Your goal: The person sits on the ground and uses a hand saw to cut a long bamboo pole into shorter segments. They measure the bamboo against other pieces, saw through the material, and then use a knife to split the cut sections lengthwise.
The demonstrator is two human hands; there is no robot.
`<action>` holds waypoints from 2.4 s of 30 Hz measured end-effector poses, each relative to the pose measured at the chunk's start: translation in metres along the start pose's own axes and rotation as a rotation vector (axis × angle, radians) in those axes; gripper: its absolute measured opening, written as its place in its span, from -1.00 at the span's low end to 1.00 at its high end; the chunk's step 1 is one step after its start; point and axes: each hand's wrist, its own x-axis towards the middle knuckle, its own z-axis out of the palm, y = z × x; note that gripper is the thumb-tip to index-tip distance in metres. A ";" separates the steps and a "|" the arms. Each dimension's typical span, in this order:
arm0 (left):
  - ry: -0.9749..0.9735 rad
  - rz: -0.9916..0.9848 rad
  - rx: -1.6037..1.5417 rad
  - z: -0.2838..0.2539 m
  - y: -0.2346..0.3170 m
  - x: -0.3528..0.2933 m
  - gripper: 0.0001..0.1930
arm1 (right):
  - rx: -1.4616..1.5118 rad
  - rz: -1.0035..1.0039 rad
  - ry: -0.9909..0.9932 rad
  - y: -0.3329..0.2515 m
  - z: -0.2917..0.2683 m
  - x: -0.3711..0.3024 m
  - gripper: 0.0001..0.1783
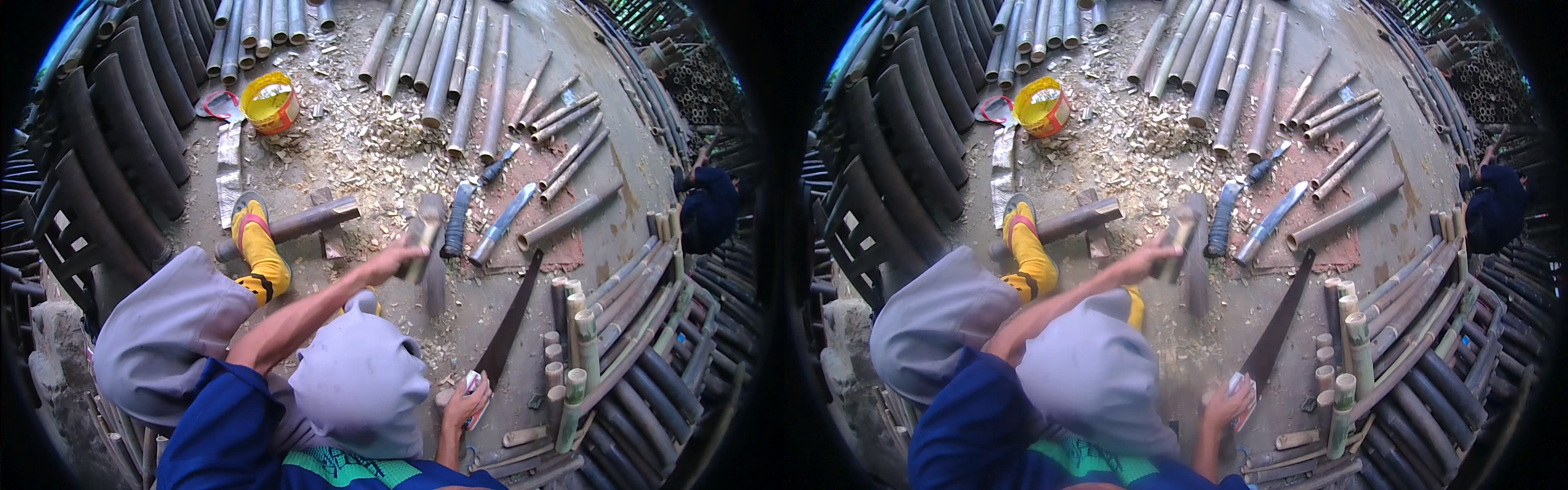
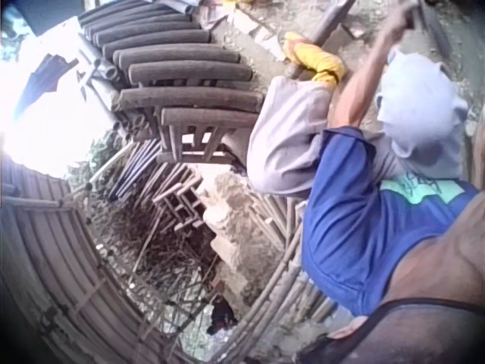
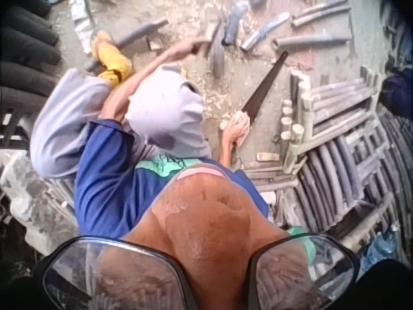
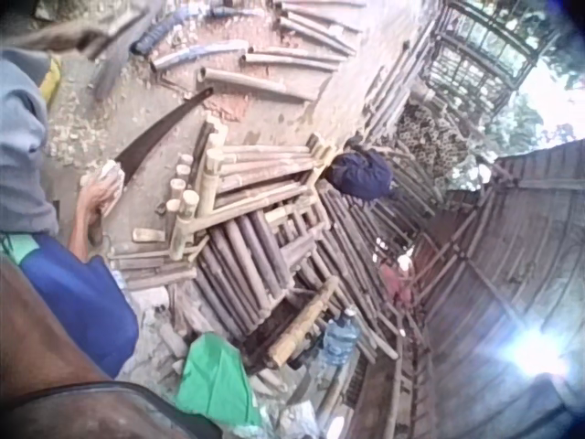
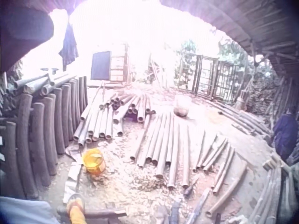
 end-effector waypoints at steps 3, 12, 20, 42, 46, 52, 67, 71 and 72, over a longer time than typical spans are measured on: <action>-0.190 -0.120 -0.054 0.028 -0.031 -0.016 -0.07 | 0.663 0.233 -0.299 -0.046 0.004 0.039 -0.32; -0.122 0.026 0.826 -0.020 -0.011 -0.040 -0.36 | 0.741 0.265 -0.911 -0.076 0.040 0.049 -0.32; 0.484 0.017 0.640 -0.138 0.078 -0.051 -0.64 | -0.149 -0.411 -1.498 -0.174 0.043 0.151 -0.48; 0.362 -0.170 1.692 -0.191 0.187 -0.242 -0.65 | 0.573 -0.440 -0.881 -0.191 0.136 0.062 -0.62; 0.386 -0.272 1.607 -0.180 0.170 -0.286 -0.63 | 0.549 -0.383 -0.815 -0.174 0.106 0.048 -0.65; 0.401 -0.273 1.508 -0.186 0.119 -0.299 -0.61 | 0.440 -0.456 -0.552 -0.142 0.089 0.066 -0.67; 0.816 -0.032 1.565 -0.264 -0.019 -0.160 -0.28 | 0.321 -0.588 -0.614 -0.217 0.125 0.091 -0.72; 0.845 0.032 1.622 -0.261 -0.024 -0.151 -0.32 | 0.386 -0.616 -0.485 -0.320 0.183 0.176 -0.72; 0.833 0.017 1.607 -0.260 -0.022 -0.150 -0.32 | 0.347 -0.656 -0.415 -0.347 0.207 0.204 -0.73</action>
